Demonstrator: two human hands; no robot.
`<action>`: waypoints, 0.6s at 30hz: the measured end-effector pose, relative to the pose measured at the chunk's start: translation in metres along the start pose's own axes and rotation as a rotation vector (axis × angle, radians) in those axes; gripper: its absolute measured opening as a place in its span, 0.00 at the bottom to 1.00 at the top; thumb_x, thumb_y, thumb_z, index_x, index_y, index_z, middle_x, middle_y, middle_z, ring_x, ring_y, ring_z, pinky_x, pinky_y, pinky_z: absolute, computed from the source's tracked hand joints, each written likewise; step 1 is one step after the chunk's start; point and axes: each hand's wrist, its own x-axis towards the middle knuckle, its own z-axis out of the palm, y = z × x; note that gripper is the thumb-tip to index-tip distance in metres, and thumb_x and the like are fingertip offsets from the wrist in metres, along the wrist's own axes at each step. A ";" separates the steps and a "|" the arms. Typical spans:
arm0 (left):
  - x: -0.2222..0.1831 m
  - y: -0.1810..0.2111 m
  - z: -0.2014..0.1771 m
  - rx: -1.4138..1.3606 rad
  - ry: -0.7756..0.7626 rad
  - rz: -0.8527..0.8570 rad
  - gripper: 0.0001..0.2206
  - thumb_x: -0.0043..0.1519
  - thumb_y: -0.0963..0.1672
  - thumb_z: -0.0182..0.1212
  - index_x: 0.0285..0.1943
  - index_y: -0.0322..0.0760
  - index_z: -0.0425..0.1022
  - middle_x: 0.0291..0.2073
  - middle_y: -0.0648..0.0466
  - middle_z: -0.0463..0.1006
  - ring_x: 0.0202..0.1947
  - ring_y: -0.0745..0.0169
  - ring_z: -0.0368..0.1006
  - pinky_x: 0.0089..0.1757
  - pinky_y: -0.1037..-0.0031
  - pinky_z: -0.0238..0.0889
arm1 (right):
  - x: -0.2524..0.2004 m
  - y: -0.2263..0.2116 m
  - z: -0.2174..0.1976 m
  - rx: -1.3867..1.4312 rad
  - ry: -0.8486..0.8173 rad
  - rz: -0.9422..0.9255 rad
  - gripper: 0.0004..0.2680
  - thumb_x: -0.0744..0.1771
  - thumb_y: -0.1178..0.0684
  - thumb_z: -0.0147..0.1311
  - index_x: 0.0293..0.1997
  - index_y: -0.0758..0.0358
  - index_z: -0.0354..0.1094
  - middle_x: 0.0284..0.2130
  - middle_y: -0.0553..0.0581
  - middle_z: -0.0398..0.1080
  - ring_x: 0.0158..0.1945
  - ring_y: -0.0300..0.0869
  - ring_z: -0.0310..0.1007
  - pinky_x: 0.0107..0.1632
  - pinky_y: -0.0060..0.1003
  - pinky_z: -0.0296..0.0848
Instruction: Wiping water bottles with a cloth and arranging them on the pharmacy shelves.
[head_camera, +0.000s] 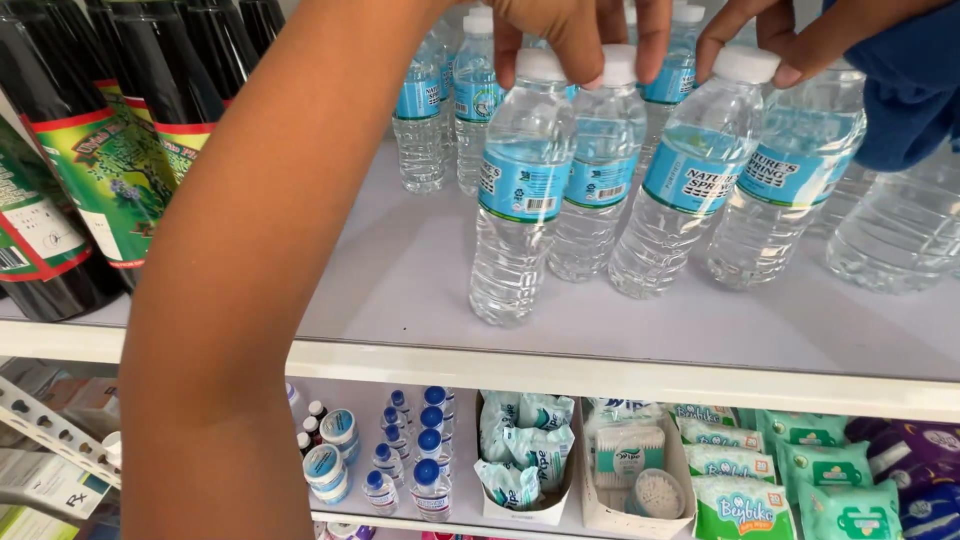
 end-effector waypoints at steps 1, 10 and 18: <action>-0.001 0.001 -0.001 0.012 0.007 0.020 0.21 0.56 0.42 0.65 0.60 0.55 0.77 0.56 0.54 0.78 0.42 0.57 0.81 0.33 0.63 0.73 | 0.019 -0.029 -0.015 -0.008 0.013 -0.008 0.26 0.61 0.50 0.70 0.69 0.42 0.73 0.34 0.52 0.75 0.37 0.41 0.77 0.47 0.37 0.78; -0.006 -0.029 0.013 -0.059 0.239 0.070 0.26 0.56 0.47 0.69 0.67 0.54 0.73 0.56 0.60 0.81 0.45 0.64 0.80 0.36 0.70 0.72 | 0.067 -0.082 -0.032 0.038 0.184 -0.061 0.29 0.60 0.50 0.70 0.72 0.46 0.69 0.31 0.53 0.76 0.36 0.42 0.81 0.50 0.39 0.78; -0.022 -0.046 0.016 -0.016 0.279 0.205 0.26 0.59 0.48 0.72 0.67 0.47 0.74 0.51 0.55 0.82 0.45 0.63 0.80 0.42 0.70 0.74 | 0.031 -0.065 0.009 0.185 0.358 0.017 0.26 0.58 0.51 0.72 0.63 0.54 0.74 0.36 0.58 0.78 0.40 0.46 0.83 0.54 0.43 0.76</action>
